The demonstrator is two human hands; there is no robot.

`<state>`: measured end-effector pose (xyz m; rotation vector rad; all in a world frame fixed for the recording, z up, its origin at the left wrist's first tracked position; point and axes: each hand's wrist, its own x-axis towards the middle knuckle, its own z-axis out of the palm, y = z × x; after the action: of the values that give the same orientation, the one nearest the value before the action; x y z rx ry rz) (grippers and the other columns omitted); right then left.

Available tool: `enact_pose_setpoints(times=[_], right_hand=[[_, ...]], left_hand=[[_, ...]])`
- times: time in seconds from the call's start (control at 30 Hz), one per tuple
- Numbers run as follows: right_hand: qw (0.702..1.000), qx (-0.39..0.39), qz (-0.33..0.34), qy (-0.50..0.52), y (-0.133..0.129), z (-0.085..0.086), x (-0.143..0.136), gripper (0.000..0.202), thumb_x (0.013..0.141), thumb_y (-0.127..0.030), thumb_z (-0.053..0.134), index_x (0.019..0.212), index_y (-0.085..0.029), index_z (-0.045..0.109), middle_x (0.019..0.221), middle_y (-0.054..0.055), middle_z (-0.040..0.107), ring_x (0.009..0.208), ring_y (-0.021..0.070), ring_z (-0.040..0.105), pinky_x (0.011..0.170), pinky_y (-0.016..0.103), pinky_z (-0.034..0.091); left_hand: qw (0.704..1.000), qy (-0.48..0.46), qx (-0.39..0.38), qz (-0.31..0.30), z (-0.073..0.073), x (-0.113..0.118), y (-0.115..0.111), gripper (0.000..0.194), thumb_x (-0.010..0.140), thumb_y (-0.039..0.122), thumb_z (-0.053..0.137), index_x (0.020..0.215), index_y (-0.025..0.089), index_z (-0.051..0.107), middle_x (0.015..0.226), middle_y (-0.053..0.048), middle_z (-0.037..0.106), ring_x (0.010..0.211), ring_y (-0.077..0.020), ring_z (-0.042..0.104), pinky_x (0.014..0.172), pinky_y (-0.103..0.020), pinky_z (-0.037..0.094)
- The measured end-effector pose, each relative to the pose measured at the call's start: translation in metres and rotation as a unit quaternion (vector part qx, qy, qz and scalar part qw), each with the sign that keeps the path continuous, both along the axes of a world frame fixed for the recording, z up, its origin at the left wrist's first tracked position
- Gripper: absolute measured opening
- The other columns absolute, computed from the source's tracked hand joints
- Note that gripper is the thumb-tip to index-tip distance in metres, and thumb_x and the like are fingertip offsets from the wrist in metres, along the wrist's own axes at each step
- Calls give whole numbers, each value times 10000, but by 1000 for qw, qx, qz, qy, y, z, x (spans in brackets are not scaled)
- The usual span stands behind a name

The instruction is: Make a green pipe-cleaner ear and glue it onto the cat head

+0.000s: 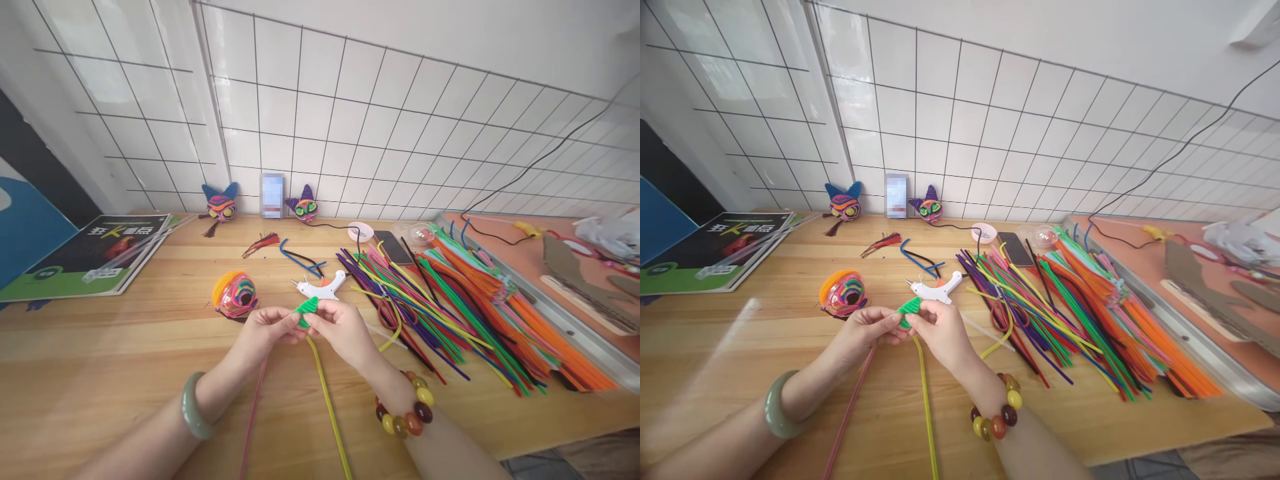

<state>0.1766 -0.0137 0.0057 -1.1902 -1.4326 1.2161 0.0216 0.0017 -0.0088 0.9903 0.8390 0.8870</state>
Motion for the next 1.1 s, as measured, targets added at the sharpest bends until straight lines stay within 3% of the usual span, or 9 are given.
enact_pose_setpoints(times=[0.17, 0.23, 0.3, 0.37, 0.47, 0.6, 0.87, 1.1], right_hand=[[999, 33, 0, -13, 6, 1, 8, 235, 790, -335, 527, 877, -149, 642, 756, 46, 665, 674, 173, 628, 630, 286, 516], [991, 92, -53, -79, 14, -1, 22, 273, 841, -311, 447, 972, -145, 619, 801, 68, 669, 696, 180, 631, 674, 317, 511], [951, 194, -118, -208, 24, -7, 40, 262, 845, -228, 423, 1019, -163, 607, 923, 92, 654, 856, 208, 603, 790, 359, 472], [901, 258, -93, -336, 35, -15, 55, 310, 816, -112, 405, 1047, -174, 602, 1054, 101, 609, 1026, 224, 521, 911, 391, 391], [853, 271, -7, -447, 44, -28, 65, 432, 768, -10, 391, 1127, -179, 561, 1151, 96, 555, 1129, 217, 433, 967, 383, 336], [815, 258, -1, -519, 46, -33, 62, 428, 794, -32, 402, 1182, -176, 513, 1172, 113, 525, 1132, 237, 404, 929, 396, 352], [793, 245, 20, -558, 40, -16, 58, 392, 813, -91, 455, 1189, -196, 491, 1063, 103, 548, 1023, 231, 450, 882, 361, 356], [817, 244, 29, -522, 32, -9, 58, 410, 781, -104, 497, 1178, -206, 500, 936, 87, 539, 956, 233, 451, 821, 333, 378]], left_hand=[[1000, -1, 1, 31, 2, 1, 1, 168, 667, 268, 686, 741, 124, 638, 682, -48, 688, 632, -139, 633, 549, -203, 493], [998, -14, -13, 59, 4, -1, 3, 185, 665, 274, 687, 761, 137, 610, 714, -32, 682, 670, -153, 647, 548, -211, 501], [997, -23, -16, 74, 6, -3, 5, 209, 652, 273, 696, 771, 147, 579, 750, -23, 681, 706, -175, 661, 544, -219, 509], [997, -26, -7, 76, 6, -5, 8, 237, 631, 264, 711, 767, 152, 553, 751, -15, 682, 695, -185, 668, 532, -225, 511], [997, -21, 10, 80, 4, -6, 10, 260, 613, 258, 723, 756, 156, 532, 729, 1, 679, 655, -180, 669, 517, -229, 511], [995, -17, 41, 88, 1, -8, 12, 228, 646, 264, 699, 785, 162, 550, 708, 9, 671, 641, -158, 661, 524, -214, 502], [993, 29, 75, 90, 5, -14, 13, 216, 716, 313, 634, 858, 151, 620, 707, -30, 678, 664, -145, 637, 606, -231, 502], [991, 51, 75, 95, 14, -17, 16, 255, 684, 331, 660, 842, 132, 636, 740, -50, 684, 700, -170, 642, 582, -232, 505]])
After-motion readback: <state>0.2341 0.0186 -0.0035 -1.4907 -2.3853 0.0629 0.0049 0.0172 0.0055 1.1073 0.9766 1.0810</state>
